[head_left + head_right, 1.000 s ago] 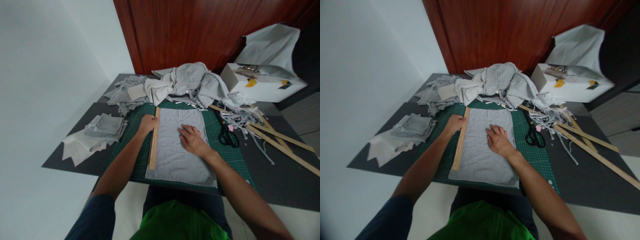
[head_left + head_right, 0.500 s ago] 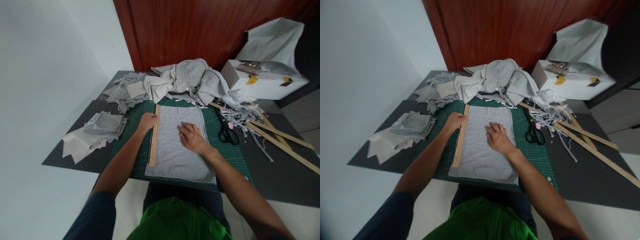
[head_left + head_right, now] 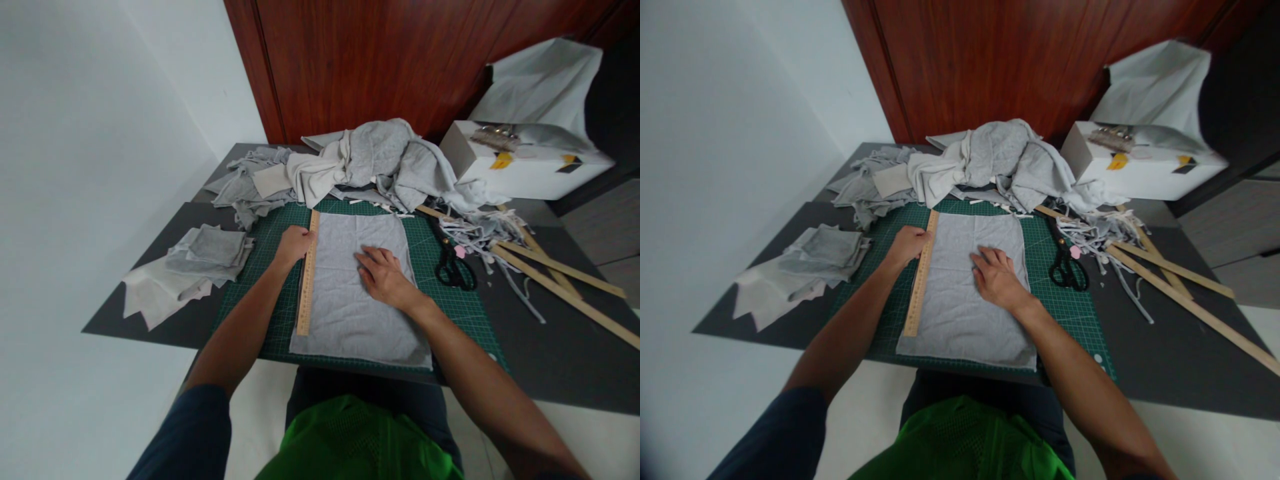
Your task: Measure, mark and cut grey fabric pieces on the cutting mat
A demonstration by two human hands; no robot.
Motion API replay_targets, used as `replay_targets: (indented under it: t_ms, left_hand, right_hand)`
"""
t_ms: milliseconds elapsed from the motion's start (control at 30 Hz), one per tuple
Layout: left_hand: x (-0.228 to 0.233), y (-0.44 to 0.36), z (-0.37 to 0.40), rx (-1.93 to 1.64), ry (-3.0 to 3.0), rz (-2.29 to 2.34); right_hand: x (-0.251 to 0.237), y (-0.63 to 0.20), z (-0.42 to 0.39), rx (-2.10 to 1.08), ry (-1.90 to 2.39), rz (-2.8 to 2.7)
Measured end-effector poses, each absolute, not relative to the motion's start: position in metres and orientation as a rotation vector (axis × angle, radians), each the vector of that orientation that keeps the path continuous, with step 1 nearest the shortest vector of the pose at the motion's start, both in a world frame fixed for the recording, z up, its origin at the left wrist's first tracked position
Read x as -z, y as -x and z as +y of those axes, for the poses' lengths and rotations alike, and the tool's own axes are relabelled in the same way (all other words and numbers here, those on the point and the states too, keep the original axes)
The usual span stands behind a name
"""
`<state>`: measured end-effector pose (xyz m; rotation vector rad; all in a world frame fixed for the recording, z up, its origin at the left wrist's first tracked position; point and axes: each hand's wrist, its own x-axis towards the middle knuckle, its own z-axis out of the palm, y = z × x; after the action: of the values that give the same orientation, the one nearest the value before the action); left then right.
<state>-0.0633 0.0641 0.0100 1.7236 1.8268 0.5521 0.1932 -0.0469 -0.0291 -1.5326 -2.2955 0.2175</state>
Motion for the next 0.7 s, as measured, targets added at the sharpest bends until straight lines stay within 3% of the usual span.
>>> replay_targets:
  t_ms: [267,500,600,700]
  left_hand:
    - [-0.011,0.066,0.062,-0.741,-1.572,1.754]
    - [-0.025,0.052,0.049,-0.845,-1.112,1.284]
    - [-0.029,0.047,0.047,-0.810,-0.992,1.163]
    - [-0.031,0.047,0.048,-0.824,-0.956,1.131]
  right_hand:
    - [0.028,-0.192,-0.048,-0.231,1.539,-2.291]
    - [0.032,-0.193,-0.041,-0.281,1.446,-2.202]
    - [0.022,-0.201,-0.033,-0.443,1.331,-2.028]
    - [0.005,-0.212,-0.031,-0.801,1.299,-1.804]
